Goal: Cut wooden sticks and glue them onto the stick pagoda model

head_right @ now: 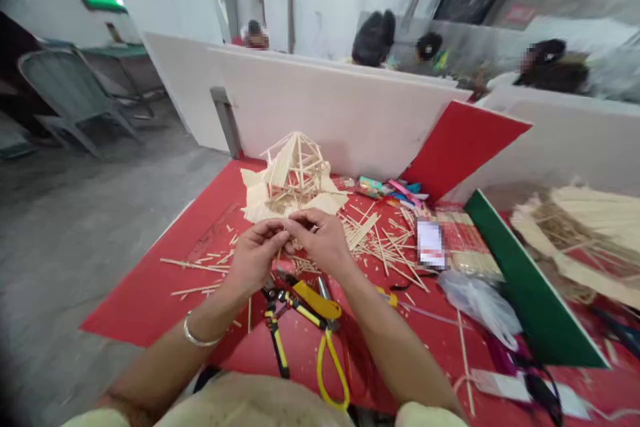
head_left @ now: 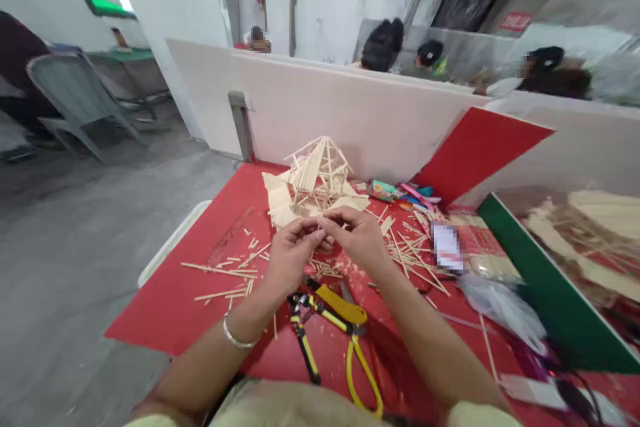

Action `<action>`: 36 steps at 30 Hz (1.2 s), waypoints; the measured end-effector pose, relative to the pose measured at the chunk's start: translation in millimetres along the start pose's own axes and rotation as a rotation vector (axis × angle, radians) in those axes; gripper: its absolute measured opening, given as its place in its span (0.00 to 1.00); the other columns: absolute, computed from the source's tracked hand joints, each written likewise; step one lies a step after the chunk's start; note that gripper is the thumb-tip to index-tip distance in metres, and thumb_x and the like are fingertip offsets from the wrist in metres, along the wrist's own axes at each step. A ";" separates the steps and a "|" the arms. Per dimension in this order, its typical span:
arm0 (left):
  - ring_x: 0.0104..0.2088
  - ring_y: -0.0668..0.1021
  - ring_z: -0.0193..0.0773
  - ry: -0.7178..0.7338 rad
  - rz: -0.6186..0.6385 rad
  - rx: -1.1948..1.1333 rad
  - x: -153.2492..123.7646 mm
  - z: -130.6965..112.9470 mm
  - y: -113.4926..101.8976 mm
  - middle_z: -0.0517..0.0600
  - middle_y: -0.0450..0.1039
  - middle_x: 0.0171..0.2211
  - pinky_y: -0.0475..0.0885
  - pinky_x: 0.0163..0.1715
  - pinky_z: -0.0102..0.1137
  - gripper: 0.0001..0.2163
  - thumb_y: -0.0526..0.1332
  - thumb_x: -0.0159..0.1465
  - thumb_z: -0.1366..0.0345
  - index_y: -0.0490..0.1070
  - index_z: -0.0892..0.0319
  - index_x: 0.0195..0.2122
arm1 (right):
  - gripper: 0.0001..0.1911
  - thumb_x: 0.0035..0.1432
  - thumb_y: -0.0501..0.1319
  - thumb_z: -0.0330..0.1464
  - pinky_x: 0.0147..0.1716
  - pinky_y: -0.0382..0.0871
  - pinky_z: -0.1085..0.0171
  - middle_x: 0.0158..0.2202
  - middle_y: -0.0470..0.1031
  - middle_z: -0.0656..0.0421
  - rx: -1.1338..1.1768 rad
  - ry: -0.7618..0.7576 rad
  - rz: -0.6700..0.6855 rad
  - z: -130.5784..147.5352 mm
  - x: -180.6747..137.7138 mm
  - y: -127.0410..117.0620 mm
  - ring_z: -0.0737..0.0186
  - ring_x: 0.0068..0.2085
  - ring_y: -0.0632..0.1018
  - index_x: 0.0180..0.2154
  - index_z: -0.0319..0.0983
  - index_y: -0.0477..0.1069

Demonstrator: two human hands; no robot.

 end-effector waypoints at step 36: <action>0.14 0.60 0.21 -0.419 -0.259 -0.115 -63.3 58.6 -66.2 0.48 0.73 0.23 0.50 0.12 0.22 0.12 0.68 0.54 0.62 0.76 0.63 0.37 | 0.25 0.64 0.52 0.44 0.36 0.71 0.62 0.44 0.72 0.50 -0.674 -0.054 0.139 -62.0 -128.9 35.0 0.57 0.42 0.75 0.59 0.38 0.60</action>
Point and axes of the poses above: each hand's wrist, its own x-axis towards the middle knuckle, its own y-axis out of the palm, z = x × y, the point moved 1 cm from there along x, towards the middle knuckle
